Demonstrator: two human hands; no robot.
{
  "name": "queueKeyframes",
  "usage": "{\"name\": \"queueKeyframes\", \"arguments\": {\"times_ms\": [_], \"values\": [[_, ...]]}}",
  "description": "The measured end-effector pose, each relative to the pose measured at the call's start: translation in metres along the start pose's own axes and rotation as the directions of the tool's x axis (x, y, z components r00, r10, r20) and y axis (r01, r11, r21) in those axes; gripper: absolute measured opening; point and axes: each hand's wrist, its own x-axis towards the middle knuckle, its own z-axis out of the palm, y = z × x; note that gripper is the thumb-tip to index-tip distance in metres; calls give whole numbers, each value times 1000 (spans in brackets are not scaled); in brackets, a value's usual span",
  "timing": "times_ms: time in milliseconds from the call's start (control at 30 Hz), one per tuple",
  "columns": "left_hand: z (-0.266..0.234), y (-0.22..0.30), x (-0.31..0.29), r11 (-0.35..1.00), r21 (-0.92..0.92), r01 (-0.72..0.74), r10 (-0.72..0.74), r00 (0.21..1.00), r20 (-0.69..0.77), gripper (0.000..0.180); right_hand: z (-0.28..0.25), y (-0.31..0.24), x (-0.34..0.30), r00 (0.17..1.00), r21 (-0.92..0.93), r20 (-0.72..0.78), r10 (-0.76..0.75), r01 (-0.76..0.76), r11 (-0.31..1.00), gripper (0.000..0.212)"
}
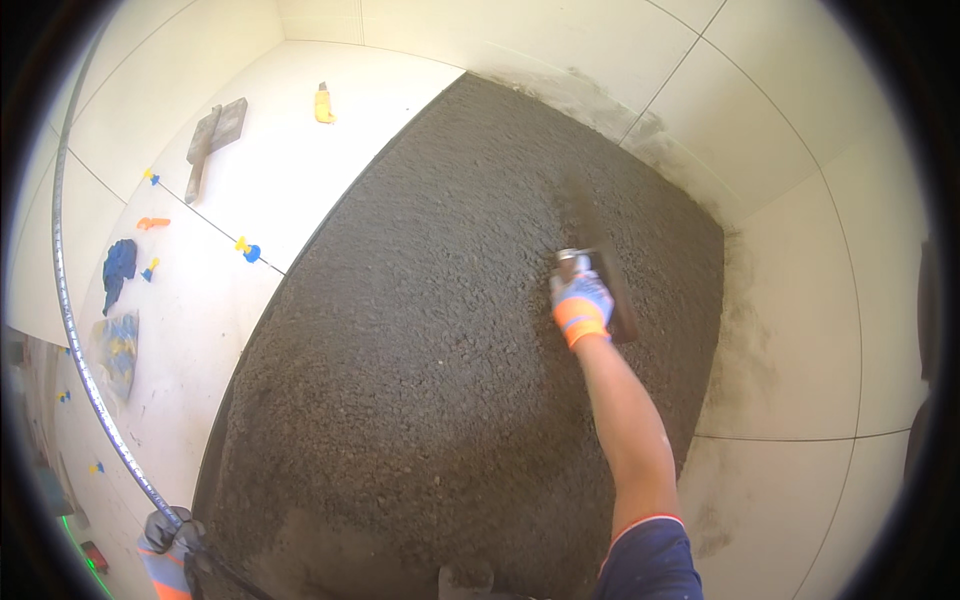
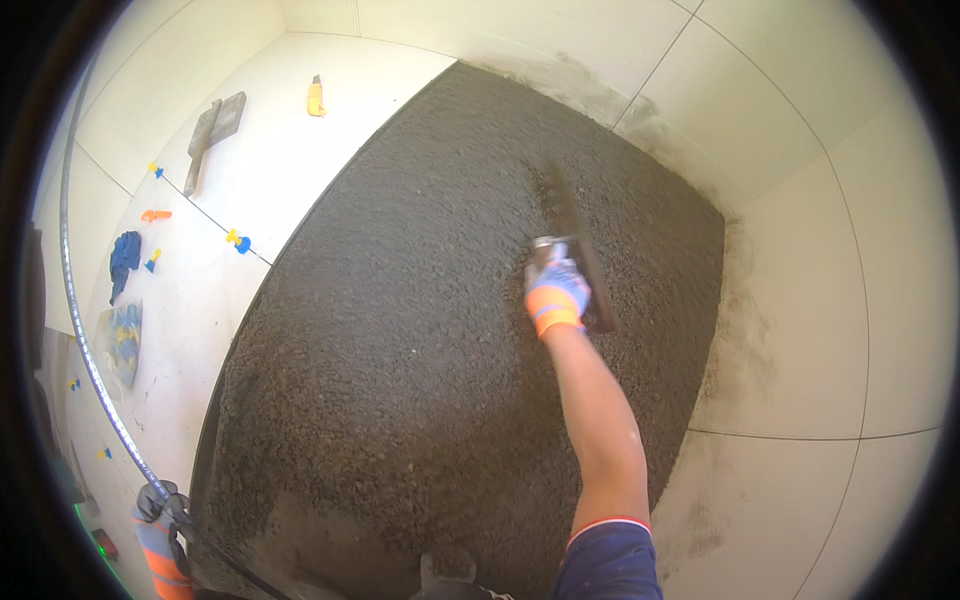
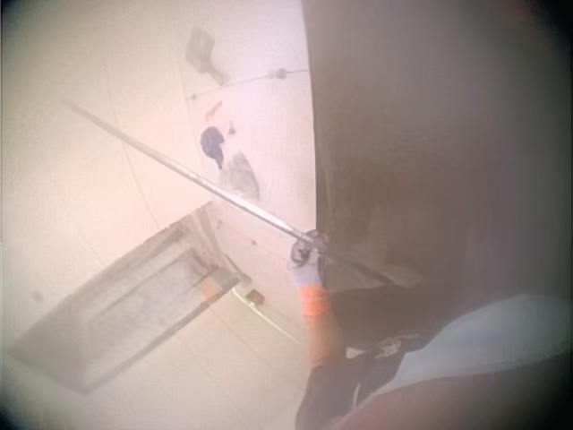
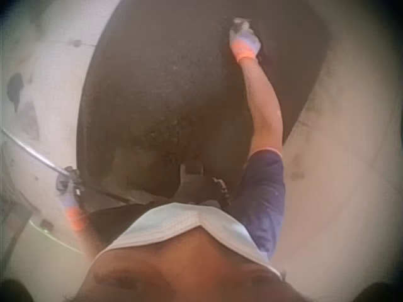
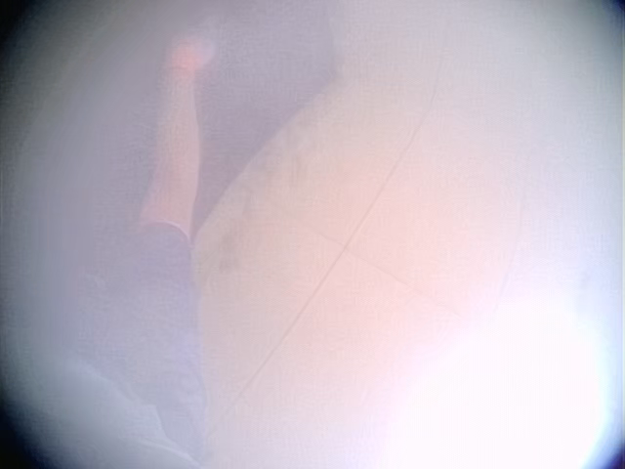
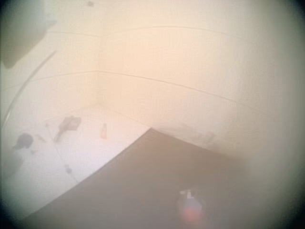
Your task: The person spreads and levels wet concrete on a tiled floor using a notched trowel and a long straightedge. They repeatedly smooth the surface and check alignment with the straightedge to create a flat, even layer.
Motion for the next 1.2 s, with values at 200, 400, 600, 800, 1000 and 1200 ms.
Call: {"name": "queueKeyframes", "arguments": {"times_ms": [200,400,600,800,1000,1200], "values": [[-8,-26,35,1000,5,-13,13,999,50,5,-47,-71,-39,848,482,262,-460,298,824,48],[-15,-91,161,967,244,75,-51,993,-103,6,-58,-102,42,700,915,396,-595,-249,316,32],[-8,-166,241,933,169,319,-311,948,-72,12,-27,-85,102,844,885,460,-277,-408,225,33],[-10,-175,246,934,250,255,-272,962,35,8,-6,24,165,892,894,442,97,-447,41,32],[-8,-173,246,935,271,230,-265,959,99,9,-16,120,138,731,918,345,588,-395,-47,28],[-14,-175,248,918,296,263,-299,950,84,8,-40,170,91,739,916,173,651,-363,169,20]]}}
